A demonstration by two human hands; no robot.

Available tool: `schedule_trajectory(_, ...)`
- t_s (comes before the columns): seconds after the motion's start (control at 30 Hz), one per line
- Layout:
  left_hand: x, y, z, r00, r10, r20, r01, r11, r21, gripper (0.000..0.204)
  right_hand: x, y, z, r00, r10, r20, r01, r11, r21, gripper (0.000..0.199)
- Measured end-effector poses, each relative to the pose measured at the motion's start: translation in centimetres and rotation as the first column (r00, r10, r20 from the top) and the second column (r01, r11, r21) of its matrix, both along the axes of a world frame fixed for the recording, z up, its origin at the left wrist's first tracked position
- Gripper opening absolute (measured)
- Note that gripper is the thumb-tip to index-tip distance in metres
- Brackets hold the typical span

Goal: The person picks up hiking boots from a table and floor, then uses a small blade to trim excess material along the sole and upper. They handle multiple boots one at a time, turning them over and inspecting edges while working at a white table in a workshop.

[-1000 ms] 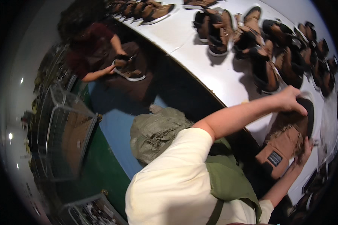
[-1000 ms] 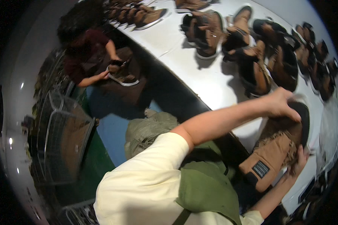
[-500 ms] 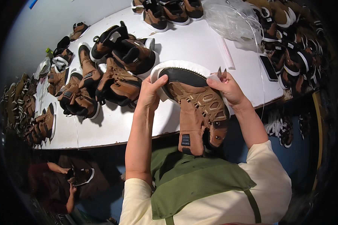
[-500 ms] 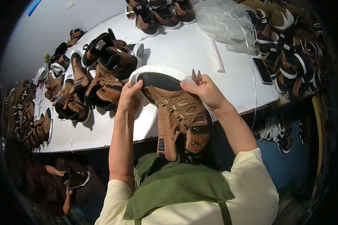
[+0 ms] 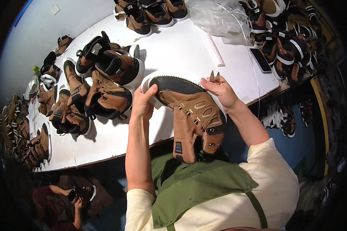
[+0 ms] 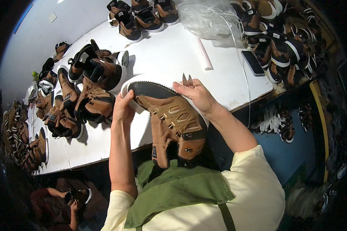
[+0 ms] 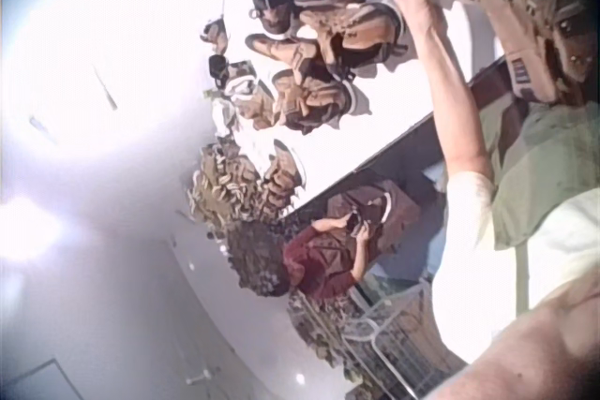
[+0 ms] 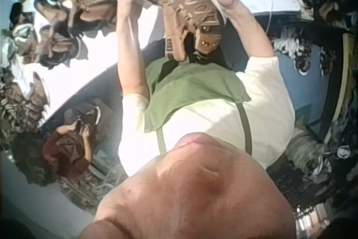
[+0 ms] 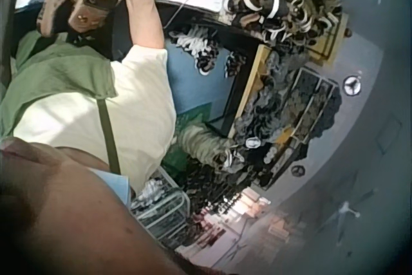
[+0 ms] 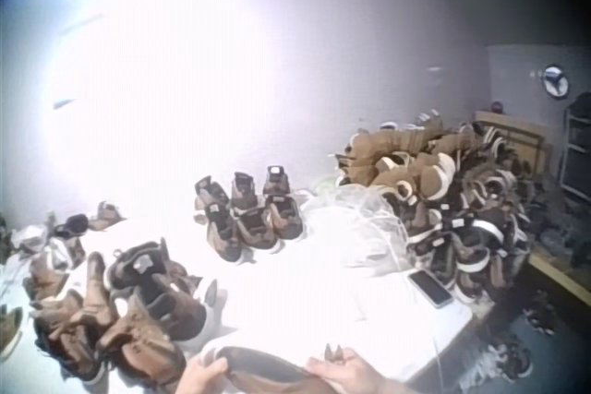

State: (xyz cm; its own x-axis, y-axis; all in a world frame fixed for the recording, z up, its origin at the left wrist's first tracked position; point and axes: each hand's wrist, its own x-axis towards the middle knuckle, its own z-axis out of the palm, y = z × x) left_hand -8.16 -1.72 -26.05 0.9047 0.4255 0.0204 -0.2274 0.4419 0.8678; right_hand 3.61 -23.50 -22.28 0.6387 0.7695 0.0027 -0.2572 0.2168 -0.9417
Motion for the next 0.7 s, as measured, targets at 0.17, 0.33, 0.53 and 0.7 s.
schedule_trajectory(0.17,0.1,-0.1,-0.3,0.999,-0.002,0.033,0.002,1.0,-0.003,0.046,0.6,-0.2,-1.2,0.999,-0.018,-0.043,0.019,1.0,0.009,0.021)
schedule_trajectory(0.33,0.1,0.2,-0.7,0.997,-0.045,0.067,0.048,0.998,-0.044,0.044,0.9,-0.4,-1.8,0.998,0.049,-0.047,-0.044,0.994,0.105,0.022)
schedule_trajectory(0.53,0.2,0.5,-1.2,0.995,-0.057,0.087,0.06,0.997,-0.038,0.038,0.0,-0.3,-0.3,0.996,0.07,0.057,-0.072,0.997,0.03,0.022)
schedule_trajectory(0.7,0.2,0.4,-1.1,0.992,-0.068,0.104,0.075,0.995,-0.06,0.038,0.7,-0.6,-1.1,0.981,0.087,0.175,-0.095,0.995,0.037,0.015)
